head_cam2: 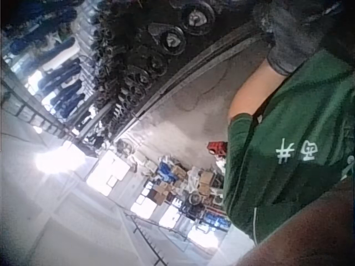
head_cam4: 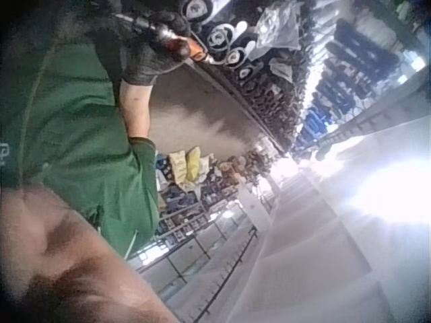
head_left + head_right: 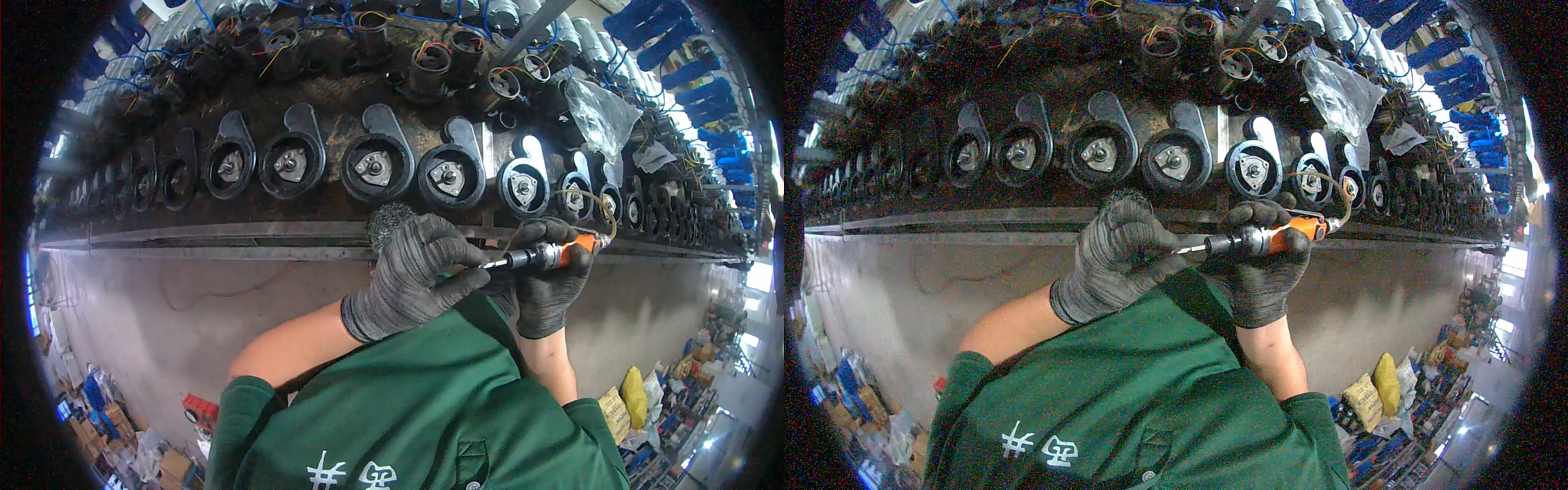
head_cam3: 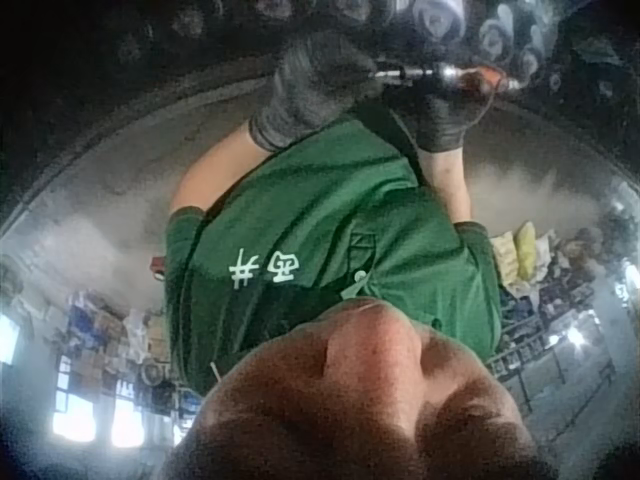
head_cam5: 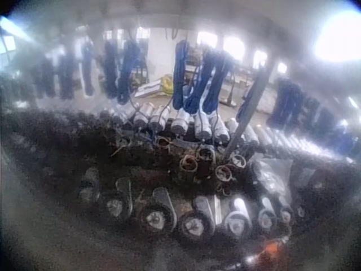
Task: Fasten screws onto circular black fan or motor housings using a pneumatic screwdriver on an industrial production line.
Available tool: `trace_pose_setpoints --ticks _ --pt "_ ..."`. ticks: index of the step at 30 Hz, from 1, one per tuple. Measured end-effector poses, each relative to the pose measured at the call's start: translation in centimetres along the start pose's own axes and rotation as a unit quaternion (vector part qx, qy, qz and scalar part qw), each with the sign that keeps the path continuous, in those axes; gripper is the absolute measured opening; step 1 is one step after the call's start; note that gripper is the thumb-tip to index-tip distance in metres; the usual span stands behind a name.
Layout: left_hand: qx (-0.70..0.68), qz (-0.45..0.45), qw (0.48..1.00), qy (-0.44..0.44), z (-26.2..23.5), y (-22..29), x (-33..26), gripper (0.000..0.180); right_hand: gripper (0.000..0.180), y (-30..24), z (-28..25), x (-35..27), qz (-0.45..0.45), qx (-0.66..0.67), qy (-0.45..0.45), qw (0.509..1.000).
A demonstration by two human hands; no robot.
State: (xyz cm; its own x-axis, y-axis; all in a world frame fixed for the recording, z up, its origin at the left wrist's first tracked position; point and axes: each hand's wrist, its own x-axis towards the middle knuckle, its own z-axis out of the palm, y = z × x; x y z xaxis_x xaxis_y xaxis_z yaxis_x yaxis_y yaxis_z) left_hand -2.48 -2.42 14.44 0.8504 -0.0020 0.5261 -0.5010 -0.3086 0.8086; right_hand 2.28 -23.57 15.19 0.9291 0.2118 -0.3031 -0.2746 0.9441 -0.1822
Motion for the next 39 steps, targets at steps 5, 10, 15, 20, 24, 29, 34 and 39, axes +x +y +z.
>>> trace_pose_setpoints --ticks 5,10,15,20,24,29,34,39 --pt "0.069 0.046 0.996 -0.022 -1.3 0.5 0.4 0.029 0.041 0.2 -1.1 0.2 0.002 0.006 -0.038 0.999" --pt "0.101 0.119 0.988 -0.021 -2.6 -0.5 0.3 0.024 0.04 0.5 -0.5 -0.1 0.001 -0.036 -0.019 0.999" --pt "0.093 0.032 0.995 0.021 -4.2 -3.4 -1.9 0.02 0.042 0.6 0.4 -0.3 0.014 -0.004 0.011 1.0" --pt "0.248 -0.05 0.965 -0.064 -5.9 -5.3 -2.6 0.019 0.046 0.2 -1.0 0.3 -0.008 -0.03 0.01 0.999" --pt "0.202 -0.11 0.972 -0.04 -5.1 -5.0 -2.5 0.026 0.048 0.5 -1.0 0.3 -0.005 -0.021 -0.023 0.999" --pt "0.138 -0.001 0.99 -0.042 -4.1 -2.0 -0.7 0.039 0.043 0.6 -0.6 0.1 0.033 -0.089 -0.012 0.995" --pt "0.142 0.087 0.982 -0.091 -3.4 -1.2 0.0 0.045 0.041 1.3 -0.7 -0.1 0.014 -0.094 0.001 0.996" --pt "0.143 0.111 0.978 -0.1 -3.6 -0.9 0.2 0.038 0.04 1.4 -1.4 -0.2 0.021 -0.059 0.012 0.998"
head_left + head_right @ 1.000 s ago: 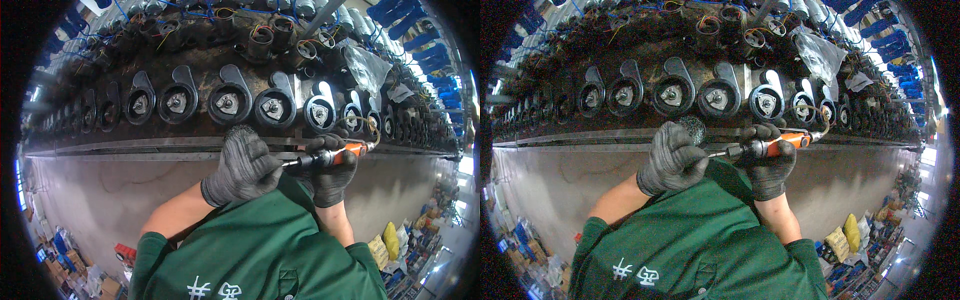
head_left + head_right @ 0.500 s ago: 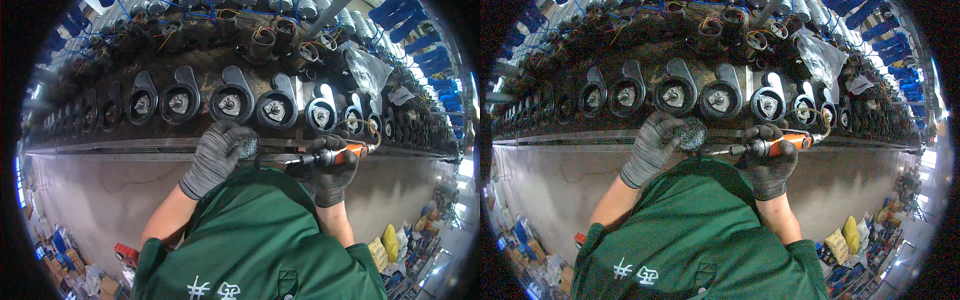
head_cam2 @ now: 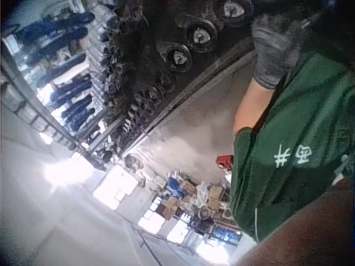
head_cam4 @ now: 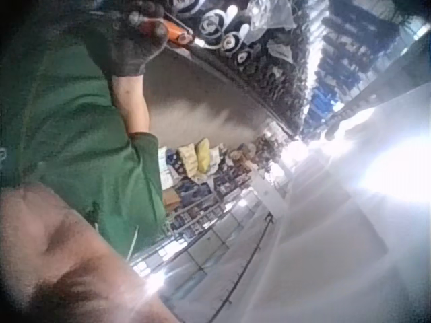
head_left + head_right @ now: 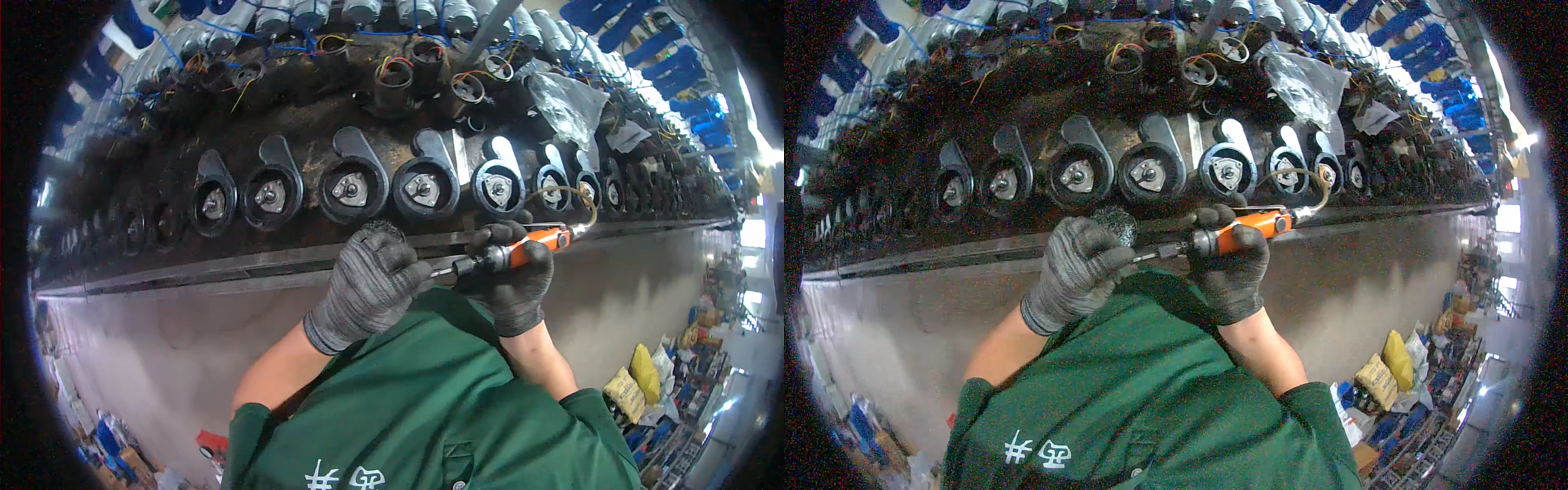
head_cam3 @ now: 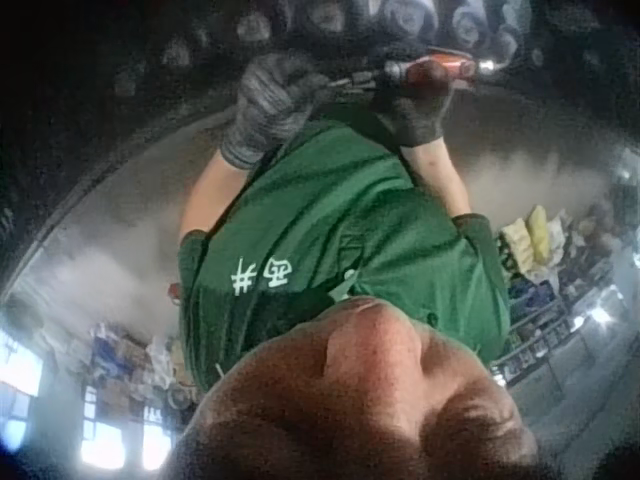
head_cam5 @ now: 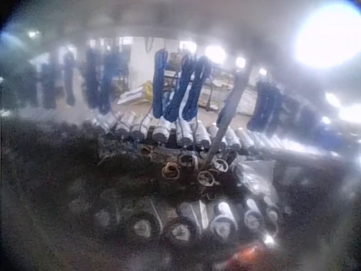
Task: Fasten screws onto circular black fan or motor housings using a pneumatic screwdriver on an industrial production line.
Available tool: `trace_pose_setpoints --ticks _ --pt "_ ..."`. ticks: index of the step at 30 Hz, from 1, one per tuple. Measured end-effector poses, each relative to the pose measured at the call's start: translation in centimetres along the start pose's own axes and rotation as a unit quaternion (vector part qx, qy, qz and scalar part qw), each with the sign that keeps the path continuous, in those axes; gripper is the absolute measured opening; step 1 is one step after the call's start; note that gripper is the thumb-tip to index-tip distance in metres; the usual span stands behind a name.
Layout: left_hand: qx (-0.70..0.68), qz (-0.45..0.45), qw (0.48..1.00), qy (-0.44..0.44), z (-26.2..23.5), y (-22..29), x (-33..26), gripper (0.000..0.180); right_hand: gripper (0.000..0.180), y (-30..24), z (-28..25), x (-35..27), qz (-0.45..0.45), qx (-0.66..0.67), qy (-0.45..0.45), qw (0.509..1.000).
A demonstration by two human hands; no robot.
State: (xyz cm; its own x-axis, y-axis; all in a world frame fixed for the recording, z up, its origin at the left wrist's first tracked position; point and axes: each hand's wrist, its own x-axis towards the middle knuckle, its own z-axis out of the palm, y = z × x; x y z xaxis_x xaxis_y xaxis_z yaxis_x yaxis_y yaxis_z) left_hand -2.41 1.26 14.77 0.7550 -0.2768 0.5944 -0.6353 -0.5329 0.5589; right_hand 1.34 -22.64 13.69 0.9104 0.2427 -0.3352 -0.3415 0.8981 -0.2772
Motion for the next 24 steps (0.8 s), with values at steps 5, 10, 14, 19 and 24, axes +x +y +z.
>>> trace_pose_setpoints --ticks 5,10,14,19,24 --pt "-0.052 -0.03 0.998 -0.011 0.8 -1.6 -0.8 0.027 0.043 0.8 1.3 -0.5 -0.043 -0.013 0.01 0.999" --pt "-0.017 -0.144 0.983 -0.115 6.1 -7.4 -6.8 0.032 0.048 1.2 0.6 -1.3 -0.095 -0.11 -0.017 0.989" --pt "0.088 -0.183 0.956 -0.212 13.7 -14.5 -14.7 0.05 0.051 1.2 0.5 -2.7 -0.107 -0.129 0.008 0.986" --pt "0.139 -0.147 0.915 -0.348 16.4 -17.8 -17.6 0.061 0.051 1.1 -0.6 -3.8 -0.121 -0.13 0.038 0.983" --pt "0.458 0.016 0.831 -0.316 19.2 -19.9 -19.6 0.05 0.05 -0.3 -3.5 -2.9 -0.134 -0.183 0.016 0.974"
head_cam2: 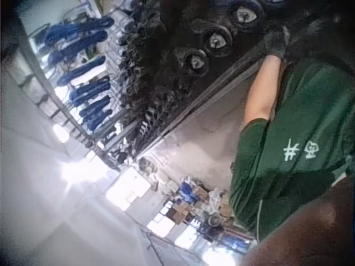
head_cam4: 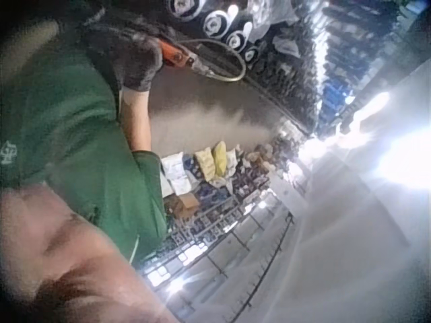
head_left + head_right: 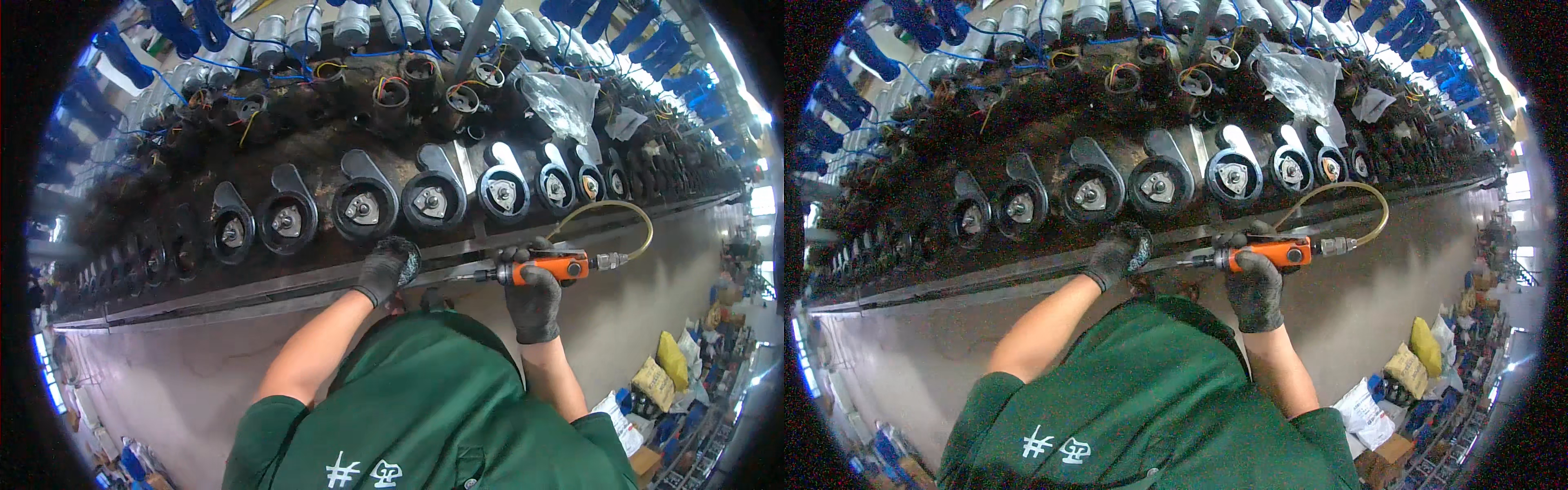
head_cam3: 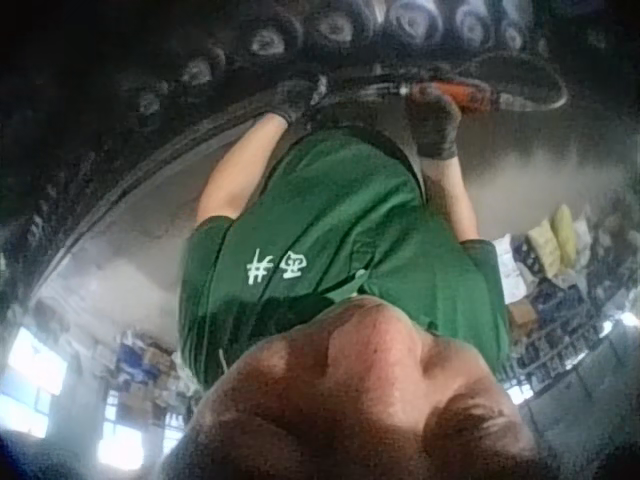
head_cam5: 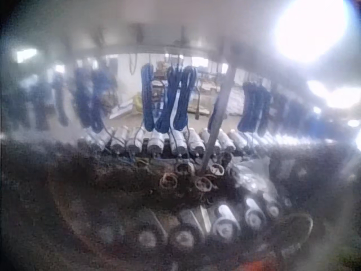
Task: Fasten screws onto circular black fan or motor housings using a pneumatic screwdriver on an industrial production line.
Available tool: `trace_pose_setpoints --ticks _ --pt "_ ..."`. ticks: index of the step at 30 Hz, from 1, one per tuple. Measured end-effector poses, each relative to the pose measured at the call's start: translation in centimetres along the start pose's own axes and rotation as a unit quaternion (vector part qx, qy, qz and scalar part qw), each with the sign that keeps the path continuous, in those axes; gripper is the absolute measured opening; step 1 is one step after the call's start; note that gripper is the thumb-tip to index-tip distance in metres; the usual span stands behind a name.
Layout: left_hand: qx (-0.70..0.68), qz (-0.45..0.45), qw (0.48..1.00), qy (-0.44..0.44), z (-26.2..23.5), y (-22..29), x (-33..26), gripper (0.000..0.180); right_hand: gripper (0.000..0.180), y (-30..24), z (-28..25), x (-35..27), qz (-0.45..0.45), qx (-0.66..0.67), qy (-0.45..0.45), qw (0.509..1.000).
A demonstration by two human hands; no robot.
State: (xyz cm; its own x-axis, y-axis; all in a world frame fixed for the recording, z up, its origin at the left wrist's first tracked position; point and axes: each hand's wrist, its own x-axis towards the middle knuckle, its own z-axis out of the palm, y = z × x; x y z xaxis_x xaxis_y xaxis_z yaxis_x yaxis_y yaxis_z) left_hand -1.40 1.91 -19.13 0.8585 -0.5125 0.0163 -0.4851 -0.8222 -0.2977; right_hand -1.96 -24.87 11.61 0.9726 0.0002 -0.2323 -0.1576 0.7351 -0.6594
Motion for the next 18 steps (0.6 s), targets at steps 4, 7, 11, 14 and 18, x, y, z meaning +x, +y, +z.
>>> trace_pose_setpoints --ticks 4,7,11,14,18 --pt "-0.382 -0.087 0.909 -0.144 -7.9 -2.8 2.2 0.05 0.05 -1.7 0.0 0.2 -0.008 0.016 0.037 0.999" --pt "-0.462 -0.136 0.87 -0.106 -8.4 -3.9 1.6 0.043 0.049 -1.7 -1.0 0.4 -0.054 0.013 0.028 0.998" --pt "-0.58 -0.257 0.768 -0.087 -0.6 -3.4 -0.7 0.039 0.049 -1.9 -0.7 0.2 -0.042 0.029 0.031 0.998" --pt "-0.909 -0.349 0.212 0.077 6.9 -1.8 -5.0 0.037 0.048 -0.9 -0.8 0.9 0.017 0.05 0.011 0.999" --pt "-0.774 -0.344 0.524 -0.088 -10.3 -4.5 1.2 0.034 0.051 -2.5 -2.8 1.5 -0.011 0.058 0.043 0.997"
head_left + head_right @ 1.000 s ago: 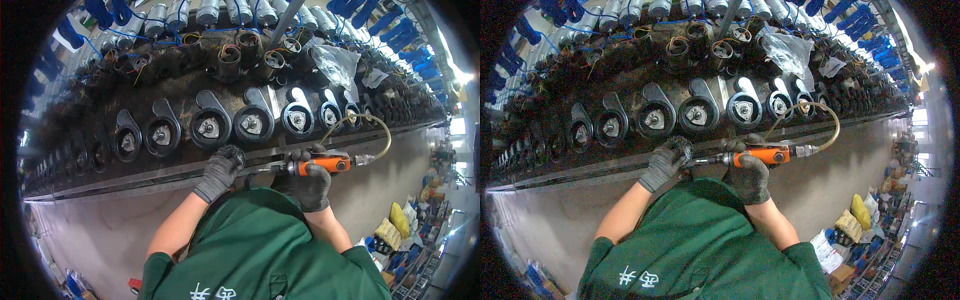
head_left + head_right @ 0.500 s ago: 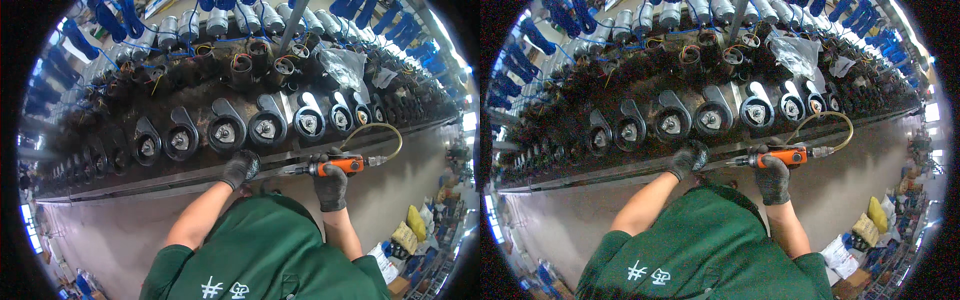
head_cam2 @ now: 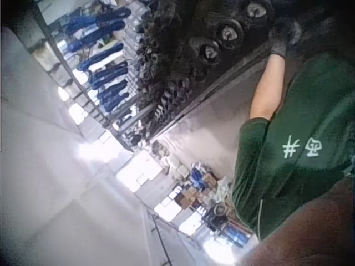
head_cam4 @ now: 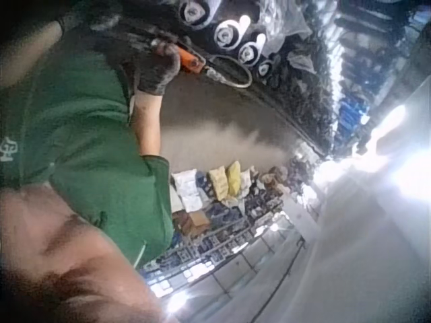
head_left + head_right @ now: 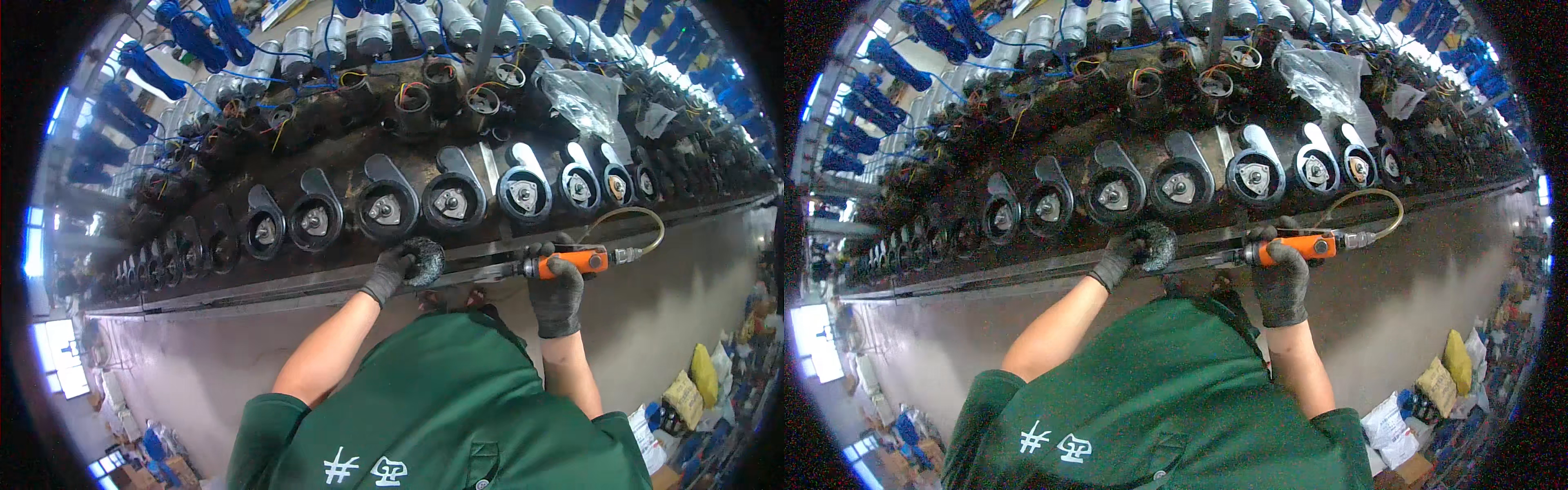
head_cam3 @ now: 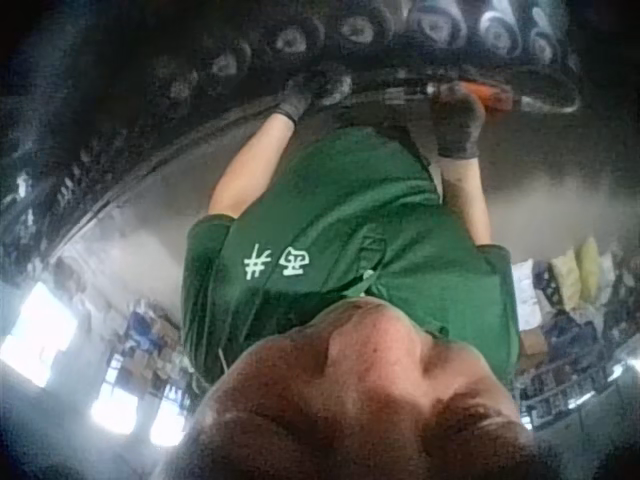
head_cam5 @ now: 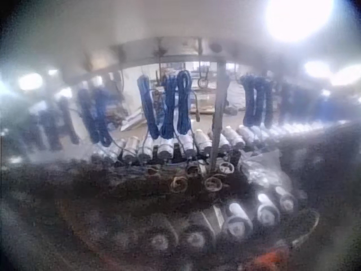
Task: Fasten screws onto circular black fan or motor housings using a pneumatic screwdriver on an industrial production line.
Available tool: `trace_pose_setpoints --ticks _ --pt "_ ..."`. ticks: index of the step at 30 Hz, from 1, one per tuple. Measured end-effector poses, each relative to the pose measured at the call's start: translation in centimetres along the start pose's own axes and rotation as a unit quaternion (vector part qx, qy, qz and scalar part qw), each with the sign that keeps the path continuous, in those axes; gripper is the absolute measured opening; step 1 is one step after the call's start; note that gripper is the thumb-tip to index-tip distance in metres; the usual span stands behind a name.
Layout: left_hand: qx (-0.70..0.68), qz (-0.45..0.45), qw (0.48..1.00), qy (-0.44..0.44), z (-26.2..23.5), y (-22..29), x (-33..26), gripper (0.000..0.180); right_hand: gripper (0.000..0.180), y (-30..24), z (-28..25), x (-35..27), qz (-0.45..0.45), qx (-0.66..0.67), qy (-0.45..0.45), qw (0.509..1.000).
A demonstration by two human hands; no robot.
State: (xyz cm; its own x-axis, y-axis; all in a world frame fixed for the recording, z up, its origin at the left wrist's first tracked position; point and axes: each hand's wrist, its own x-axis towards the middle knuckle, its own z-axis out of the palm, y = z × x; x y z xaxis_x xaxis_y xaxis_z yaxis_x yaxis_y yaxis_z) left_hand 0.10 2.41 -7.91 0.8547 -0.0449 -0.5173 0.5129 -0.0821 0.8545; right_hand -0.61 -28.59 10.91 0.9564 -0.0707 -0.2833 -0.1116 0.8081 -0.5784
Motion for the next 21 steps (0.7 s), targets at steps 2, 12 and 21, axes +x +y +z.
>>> trace_pose_setpoints --ticks 2,12,21 --pt "-0.116 -0.038 0.992 0.007 0.0 1.6 -1.2 0.034 0.052 0.1 -0.1 0.6 0.018 -0.003 -0.013 1.0" --pt "-0.533 -0.084 0.842 -0.002 5.6 7.8 -7.0 0.037 0.053 -2.4 -0.9 3.6 0.115 0.022 -0.055 0.992" --pt "-0.384 -0.004 0.923 0.012 13.9 12.0 -9.2 0.043 0.056 -5.9 -3.4 6.4 0.119 0.043 -0.121 0.985"
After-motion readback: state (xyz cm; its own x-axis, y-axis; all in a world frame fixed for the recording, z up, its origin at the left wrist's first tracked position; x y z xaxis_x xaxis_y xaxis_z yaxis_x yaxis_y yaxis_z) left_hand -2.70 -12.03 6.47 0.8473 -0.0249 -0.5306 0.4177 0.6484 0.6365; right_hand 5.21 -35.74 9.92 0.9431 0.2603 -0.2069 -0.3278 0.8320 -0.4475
